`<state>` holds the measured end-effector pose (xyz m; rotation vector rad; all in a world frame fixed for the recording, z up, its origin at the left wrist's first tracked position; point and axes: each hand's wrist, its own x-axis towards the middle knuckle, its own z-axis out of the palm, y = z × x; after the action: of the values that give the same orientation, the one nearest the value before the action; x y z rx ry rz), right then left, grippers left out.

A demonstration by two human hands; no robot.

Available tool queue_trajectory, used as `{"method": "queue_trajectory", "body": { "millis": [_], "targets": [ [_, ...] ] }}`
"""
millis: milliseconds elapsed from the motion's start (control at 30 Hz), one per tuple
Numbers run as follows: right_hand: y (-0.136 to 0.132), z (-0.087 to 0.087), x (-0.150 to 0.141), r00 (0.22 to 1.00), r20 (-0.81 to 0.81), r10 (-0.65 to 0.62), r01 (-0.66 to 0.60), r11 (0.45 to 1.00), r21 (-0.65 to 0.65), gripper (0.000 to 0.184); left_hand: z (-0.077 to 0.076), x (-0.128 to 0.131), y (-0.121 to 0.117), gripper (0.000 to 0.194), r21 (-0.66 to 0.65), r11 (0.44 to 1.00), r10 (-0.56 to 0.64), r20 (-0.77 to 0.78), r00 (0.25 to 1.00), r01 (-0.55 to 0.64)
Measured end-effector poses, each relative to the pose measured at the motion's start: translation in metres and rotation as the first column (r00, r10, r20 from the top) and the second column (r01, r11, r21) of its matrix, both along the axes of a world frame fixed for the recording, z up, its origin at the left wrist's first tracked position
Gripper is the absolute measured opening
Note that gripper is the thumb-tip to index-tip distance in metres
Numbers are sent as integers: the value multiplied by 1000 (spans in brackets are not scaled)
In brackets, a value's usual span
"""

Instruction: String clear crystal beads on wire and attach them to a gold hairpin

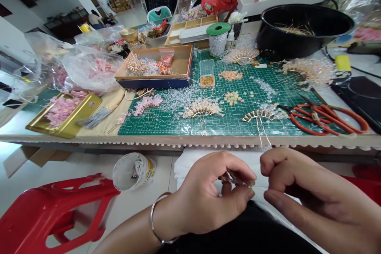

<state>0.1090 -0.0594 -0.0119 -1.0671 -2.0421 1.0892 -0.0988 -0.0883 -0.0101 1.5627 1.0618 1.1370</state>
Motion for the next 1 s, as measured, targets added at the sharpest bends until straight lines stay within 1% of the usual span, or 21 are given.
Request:
{"method": "queue_trajectory", "body": {
  "millis": [133,167,233,367,400,433,500,600,667,700,767,833,867,933,967,1000],
  "targets": [
    [3,-9,6,999,-44,5,-11,990,-140,26,1,2,-1,12,-7,1000,6,8,1000,-6],
    [3,-10,7,999,-50,10,-18,987,-157,26,1,2,-1,11,-5,1000,6,5,1000,-6],
    [1,-11,7,998,-58,11,-19,990,-139,24,2,2,-2,11,15,1000,9,-23,1000,-9],
    [-5,-7,6,999,-50,19,-17,999,27,19,4,2,-3,13,154,988,29,-131,991,-9],
    [-6,-6,7,999,-44,26,-24,999,46,19,4,2,-3,13,190,982,27,-158,987,3],
    [-7,-6,7,999,-39,37,-35,998,50,18,5,2,-3,13,219,976,20,-180,983,21],
    [-7,-6,7,997,-34,64,-64,998,15,18,6,2,-3,12,247,967,2,-216,976,53],
    [-6,-8,7,992,-51,115,-118,991,-61,15,8,1,-4,12,238,967,-29,-245,969,90],
    [-6,-9,6,987,-63,149,-153,987,-58,13,10,0,-5,15,197,975,-52,-245,968,103],
    [-6,-10,5,986,-59,158,-160,987,-28,12,11,-1,-6,18,167,980,-65,-237,969,106],
    [-7,-9,3,985,-30,170,-167,982,88,9,13,-2,-8,25,65,993,-87,-191,978,101],
    [-8,-8,3,984,21,176,-176,957,231,10,14,-3,-9,36,-118,986,-124,-70,990,115],
    [-8,-7,3,983,48,177,-183,935,305,10,14,-3,-9,43,-229,964,-134,26,991,136],
    [-7,-6,5,979,96,179,-203,874,442,13,12,-5,-8,54,-426,881,-108,245,963,207],
    [-6,-5,7,977,115,179,-213,840,499,14,11,-6,-6,55,-489,837,-76,339,938,245],
    [-6,-5,8,975,131,180,-223,806,549,16,9,-8,-5,53,-527,806,-41,404,914,269]
  ]
}}
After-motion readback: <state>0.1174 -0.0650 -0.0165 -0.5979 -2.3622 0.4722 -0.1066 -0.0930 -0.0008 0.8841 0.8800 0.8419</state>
